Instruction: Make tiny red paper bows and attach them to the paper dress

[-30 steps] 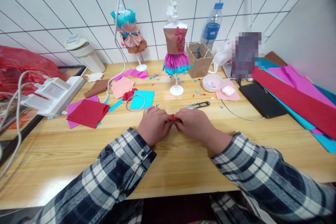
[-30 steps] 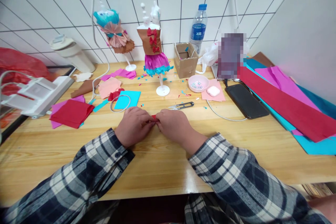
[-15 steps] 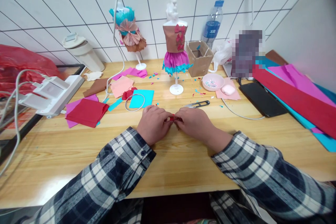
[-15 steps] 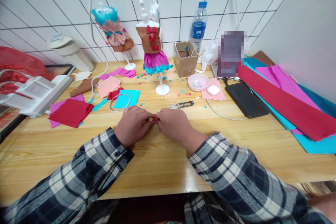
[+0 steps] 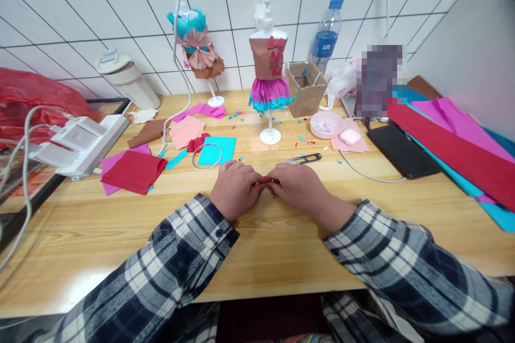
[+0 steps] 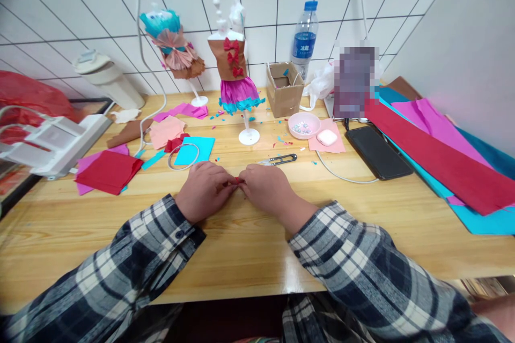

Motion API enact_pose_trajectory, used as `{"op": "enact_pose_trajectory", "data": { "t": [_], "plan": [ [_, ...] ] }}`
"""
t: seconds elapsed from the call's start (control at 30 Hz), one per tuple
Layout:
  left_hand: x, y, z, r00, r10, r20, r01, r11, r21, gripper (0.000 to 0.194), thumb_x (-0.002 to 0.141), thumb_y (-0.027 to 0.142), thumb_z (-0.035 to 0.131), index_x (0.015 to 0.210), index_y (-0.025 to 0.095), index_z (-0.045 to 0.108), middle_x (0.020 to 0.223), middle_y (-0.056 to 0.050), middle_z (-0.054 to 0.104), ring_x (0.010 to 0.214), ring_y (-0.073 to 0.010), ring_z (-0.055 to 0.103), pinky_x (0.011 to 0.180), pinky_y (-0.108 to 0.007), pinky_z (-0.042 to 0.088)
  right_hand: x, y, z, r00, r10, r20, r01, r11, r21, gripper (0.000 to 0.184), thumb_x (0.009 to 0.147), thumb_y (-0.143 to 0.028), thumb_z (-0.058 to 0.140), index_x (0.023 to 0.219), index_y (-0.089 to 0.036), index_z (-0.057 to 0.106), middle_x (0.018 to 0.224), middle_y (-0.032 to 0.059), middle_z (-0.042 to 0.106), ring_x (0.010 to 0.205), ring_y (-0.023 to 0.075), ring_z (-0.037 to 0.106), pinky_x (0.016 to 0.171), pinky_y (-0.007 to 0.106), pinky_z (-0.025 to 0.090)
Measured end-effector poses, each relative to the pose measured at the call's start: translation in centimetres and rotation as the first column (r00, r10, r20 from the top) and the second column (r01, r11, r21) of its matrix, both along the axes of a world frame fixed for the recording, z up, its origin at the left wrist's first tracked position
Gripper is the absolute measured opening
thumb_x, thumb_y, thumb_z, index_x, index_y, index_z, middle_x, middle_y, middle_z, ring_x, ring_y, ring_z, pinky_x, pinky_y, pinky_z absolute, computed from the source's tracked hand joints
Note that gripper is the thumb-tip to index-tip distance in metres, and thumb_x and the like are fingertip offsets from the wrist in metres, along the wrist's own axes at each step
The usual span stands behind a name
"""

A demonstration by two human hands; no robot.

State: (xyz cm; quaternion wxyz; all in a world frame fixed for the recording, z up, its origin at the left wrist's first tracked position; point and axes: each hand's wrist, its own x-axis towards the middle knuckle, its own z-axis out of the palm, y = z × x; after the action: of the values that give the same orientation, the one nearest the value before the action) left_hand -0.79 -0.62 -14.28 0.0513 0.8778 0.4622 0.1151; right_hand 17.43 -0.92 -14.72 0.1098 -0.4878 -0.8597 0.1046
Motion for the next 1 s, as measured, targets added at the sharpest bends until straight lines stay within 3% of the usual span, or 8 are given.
{"op": "enact_pose_trajectory", "data": {
  "t": [0.47, 1.0],
  "plan": [
    [-0.14, -0.14, -0.26, 0.999, 0.039, 0.024, -0.04, 0.999, 0.028, 0.014, 0.084, 0.03, 0.058, 0.083, 0.027, 0.071, 0.079, 0.0, 0.07, 0.088, -0.0236, 0.06, 0.097, -0.052, 0.023, -0.08, 0.02, -0.11, 1.0, -0.004, 0.003, 0.004, 1.0, 0.011, 0.022, 0.091, -0.029, 0.048, 0.091, -0.023, 0.069, 0.086, 0.002, 0.068, 0.082, 0.0169, 0.062, 0.063, 0.028, 0.034],
    [-0.17, -0.15, -0.19, 0.999, 0.028, 0.035, -0.029, 0.999, 0.017, 0.014, 0.084, 0.028, 0.056, 0.083, 0.027, 0.071, 0.08, 0.0, 0.07, 0.088, -0.0225, 0.059, 0.096, -0.051, 0.023, -0.05, -0.01, 0.1, 1.0, -0.008, 0.0, 0.008, 1.0, 0.009, 0.021, 0.091, -0.027, 0.047, 0.091, -0.022, 0.067, 0.086, 0.0023, 0.067, 0.08, 0.0167, 0.061, 0.061, 0.027, 0.033]
  ]
}}
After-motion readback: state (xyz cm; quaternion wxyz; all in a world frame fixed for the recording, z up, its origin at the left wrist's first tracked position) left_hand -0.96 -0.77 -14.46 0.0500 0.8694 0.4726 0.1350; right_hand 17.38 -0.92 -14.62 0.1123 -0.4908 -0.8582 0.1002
